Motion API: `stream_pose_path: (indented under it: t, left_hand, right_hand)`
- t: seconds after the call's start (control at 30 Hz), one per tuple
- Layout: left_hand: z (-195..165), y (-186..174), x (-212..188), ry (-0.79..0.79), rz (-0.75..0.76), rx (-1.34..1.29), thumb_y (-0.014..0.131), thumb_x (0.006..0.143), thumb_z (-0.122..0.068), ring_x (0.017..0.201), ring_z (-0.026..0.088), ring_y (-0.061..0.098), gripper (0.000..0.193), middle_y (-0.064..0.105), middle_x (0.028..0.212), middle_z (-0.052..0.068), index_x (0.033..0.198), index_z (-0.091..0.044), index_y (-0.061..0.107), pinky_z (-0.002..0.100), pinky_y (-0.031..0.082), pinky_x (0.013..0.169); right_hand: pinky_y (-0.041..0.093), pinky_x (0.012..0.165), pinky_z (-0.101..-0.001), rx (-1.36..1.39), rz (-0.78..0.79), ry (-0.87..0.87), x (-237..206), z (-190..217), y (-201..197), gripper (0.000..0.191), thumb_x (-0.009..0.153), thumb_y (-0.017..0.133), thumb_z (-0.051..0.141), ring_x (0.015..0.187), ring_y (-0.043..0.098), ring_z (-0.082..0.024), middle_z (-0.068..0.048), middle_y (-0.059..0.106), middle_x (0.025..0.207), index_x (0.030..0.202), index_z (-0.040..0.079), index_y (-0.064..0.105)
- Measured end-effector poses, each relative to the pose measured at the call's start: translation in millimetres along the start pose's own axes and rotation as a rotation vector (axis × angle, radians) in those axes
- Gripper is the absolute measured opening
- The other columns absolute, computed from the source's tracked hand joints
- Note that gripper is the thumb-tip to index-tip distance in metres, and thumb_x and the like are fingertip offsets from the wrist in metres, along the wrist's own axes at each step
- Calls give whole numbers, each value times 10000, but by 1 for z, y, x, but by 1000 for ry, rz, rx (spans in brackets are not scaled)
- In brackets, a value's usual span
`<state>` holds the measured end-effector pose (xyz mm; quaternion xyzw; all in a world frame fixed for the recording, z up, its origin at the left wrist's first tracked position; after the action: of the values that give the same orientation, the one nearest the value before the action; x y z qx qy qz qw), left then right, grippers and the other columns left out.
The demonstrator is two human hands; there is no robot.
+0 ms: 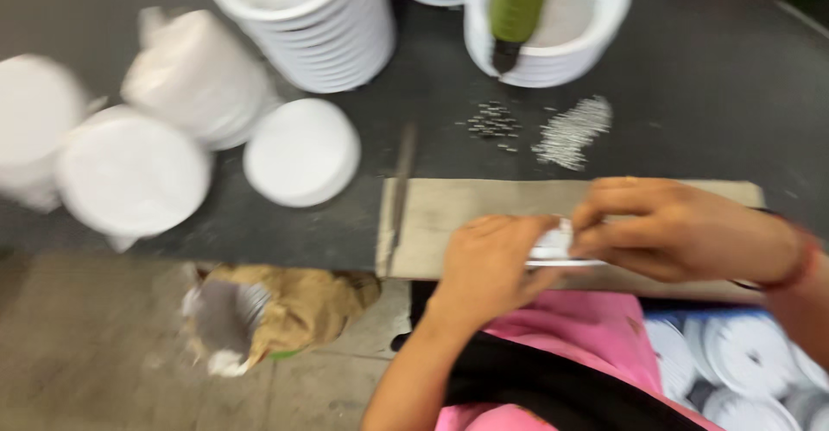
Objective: The person places a round white plastic light fixture base on the bench, positions small screws on it, and uses a green electric screwdriver to drive the screws in. They then set the finished base aside, pick up the next base, and repeat the screwdriving cycle.
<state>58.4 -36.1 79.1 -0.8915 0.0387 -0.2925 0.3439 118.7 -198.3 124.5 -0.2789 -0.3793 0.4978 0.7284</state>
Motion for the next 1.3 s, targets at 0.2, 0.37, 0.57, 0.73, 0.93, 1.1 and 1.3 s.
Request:
stream_pose_path:
  t: [0.2,0.37,0.57,0.73,0.93,1.1,1.3]
  left_hand:
    - [6,0,-4,-14,-50,51,746,919,-419,802,222,720,363,700,825,32,1113,-129,648,339,554,773]
    - [9,1,-1,-12,-101,92,766,875,-499,742,225,713,469,675,740,25,1150,-137,652,326,545,706]
    - [5,-3,0,6,-55,70,752,905,-434,833,218,725,415,716,858,30,1159,-121,652,339,556,797]
    - [3,-7,3,-7,-51,9,798,853,-420,860,244,722,471,724,899,50,1173,-103,662,382,548,807]
    - [-5,-10,6,3,-28,10,824,843,-375,807,244,716,453,728,870,52,1154,-84,671,386,536,766]
    - [-9,-12,8,4,-48,38,830,835,-373,793,249,710,464,728,868,56,1144,-69,666,380,537,760]
    - [-7,-13,9,-12,-51,26,832,828,-367,772,249,706,462,722,834,50,1147,-75,668,381,538,751]
  right_hand:
    - [585,731,-314,-47,50,-40,-6,-41,21,254,787,800,146,910,731,-166,18,734,1041,1039,152,769]
    - [613,717,-292,-152,-38,5,-24,-63,29,258,790,816,162,916,748,-148,30,741,1035,1043,154,764]
    - [601,693,-328,-225,37,-47,-23,-42,13,358,736,791,168,903,740,-192,2,742,1067,1093,173,774]
    - [532,719,-333,-397,-229,160,-24,12,-12,351,818,851,146,891,680,-147,26,692,1126,1144,204,735]
    - [515,755,-281,315,-756,249,-1,3,-25,356,893,805,86,861,628,-172,-110,651,990,1164,-27,604]
    - [497,582,-276,667,-916,218,12,12,-24,261,934,726,-33,646,603,-174,-149,624,831,1142,-24,567]
    - [502,561,-323,880,-1042,96,12,37,-21,355,910,643,-43,569,555,-174,-124,563,781,1197,42,451]
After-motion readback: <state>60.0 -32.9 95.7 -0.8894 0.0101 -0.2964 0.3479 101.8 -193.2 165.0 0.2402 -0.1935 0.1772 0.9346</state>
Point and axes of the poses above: each hand's wrist, its own x-axis towards the middle knuckle, its own y-axis out of the palm, z = x × y, the point moved 6 cm from there along x, towards the middle knuckle
